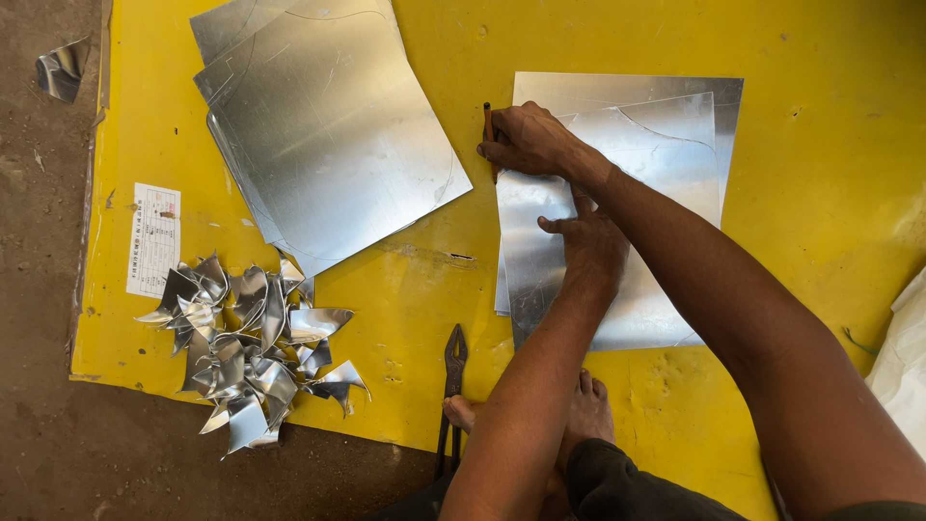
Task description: The person sits on the floor and uses a pencil to trace a curved outline onto a stack of metal sheets. They repeatedly lift the top sheet, trace the shape, and place it back down, repeating the process for several sheets.
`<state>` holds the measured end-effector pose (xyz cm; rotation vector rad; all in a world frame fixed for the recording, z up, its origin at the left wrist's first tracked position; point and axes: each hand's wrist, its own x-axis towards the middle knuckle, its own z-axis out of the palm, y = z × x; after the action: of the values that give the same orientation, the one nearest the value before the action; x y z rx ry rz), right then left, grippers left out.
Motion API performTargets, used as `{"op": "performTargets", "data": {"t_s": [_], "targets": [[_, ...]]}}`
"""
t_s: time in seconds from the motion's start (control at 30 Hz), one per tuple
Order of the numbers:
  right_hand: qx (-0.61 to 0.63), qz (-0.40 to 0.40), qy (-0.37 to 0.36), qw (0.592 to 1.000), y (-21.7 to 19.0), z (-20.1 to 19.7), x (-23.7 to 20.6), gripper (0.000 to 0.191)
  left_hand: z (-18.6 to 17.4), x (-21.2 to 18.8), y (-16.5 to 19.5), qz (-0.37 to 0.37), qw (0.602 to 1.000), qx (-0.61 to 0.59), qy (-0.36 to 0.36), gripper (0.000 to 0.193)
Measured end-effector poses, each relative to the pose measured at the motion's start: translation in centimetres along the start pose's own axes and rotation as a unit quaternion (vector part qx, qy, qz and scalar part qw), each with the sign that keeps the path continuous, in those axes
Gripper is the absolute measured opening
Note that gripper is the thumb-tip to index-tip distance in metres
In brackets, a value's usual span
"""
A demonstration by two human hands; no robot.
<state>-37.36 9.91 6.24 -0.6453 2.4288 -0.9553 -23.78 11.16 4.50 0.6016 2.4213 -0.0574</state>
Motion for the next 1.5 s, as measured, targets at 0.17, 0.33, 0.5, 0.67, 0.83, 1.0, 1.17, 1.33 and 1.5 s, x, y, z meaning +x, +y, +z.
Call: {"op": "performTargets", "data": {"t_s": [0.17, 0.33, 0.5, 0.67, 0.83, 1.0, 1.17, 1.33, 1.5], "targets": [[0.001, -0.036, 0.012, 0.999, -0.2, -0.1, 0.0, 0.02, 0.1, 0.1, -0.1, 0.0, 1.0, -0.01, 0.013, 0.087], [-0.008, -0.029, 0.016, 0.999, -0.1, -0.4, 0.0, 0.019, -0.4, -0.2, -0.2, -0.005, 0.999, -0.017, 0.026, 0.086], [0.006, -0.043, 0.036, 0.998, 0.1, -0.7, -0.4, 0.02, -1.0, -0.4, -0.2, -0.004, 0.999, -0.032, 0.006, 0.094], [-0.012, -0.019, 0.047, 0.999, 0.3, -1.2, -0.8, 0.022, -0.8, -0.4, -0.2, -0.003, 1.0, 0.003, 0.001, 0.097], [-0.051, -0.018, 0.063, 0.997, 1.3, -2.5, -1.1, 0.022, -0.6, -0.3, -0.1, -0.019, 0.998, -0.031, 0.051, 0.105], [-0.06, -0.01, 0.063, 0.996, 2.5, -4.5, -1.7, 0.024, -1.3, -0.7, -0.2, -0.013, 0.999, -0.031, 0.019, 0.12], [-0.112, 0.042, 0.046, 0.992, 3.2, -6.1, -2.1, 0.028, -2.0, -1.2, -0.3, -0.006, 1.0, -0.016, 0.01, 0.123], [-0.142, 0.038, 0.082, 0.986, 3.6, -7.4, -2.6, 0.028, -2.4, -1.1, -0.3, -0.002, 1.0, -0.016, -0.01, 0.128], [-0.147, 0.012, 0.122, 0.982, 4.0, -8.6, -3.2, 0.025, -2.2, -1.1, -0.3, -0.006, 1.0, -0.023, 0.001, 0.127]]}}
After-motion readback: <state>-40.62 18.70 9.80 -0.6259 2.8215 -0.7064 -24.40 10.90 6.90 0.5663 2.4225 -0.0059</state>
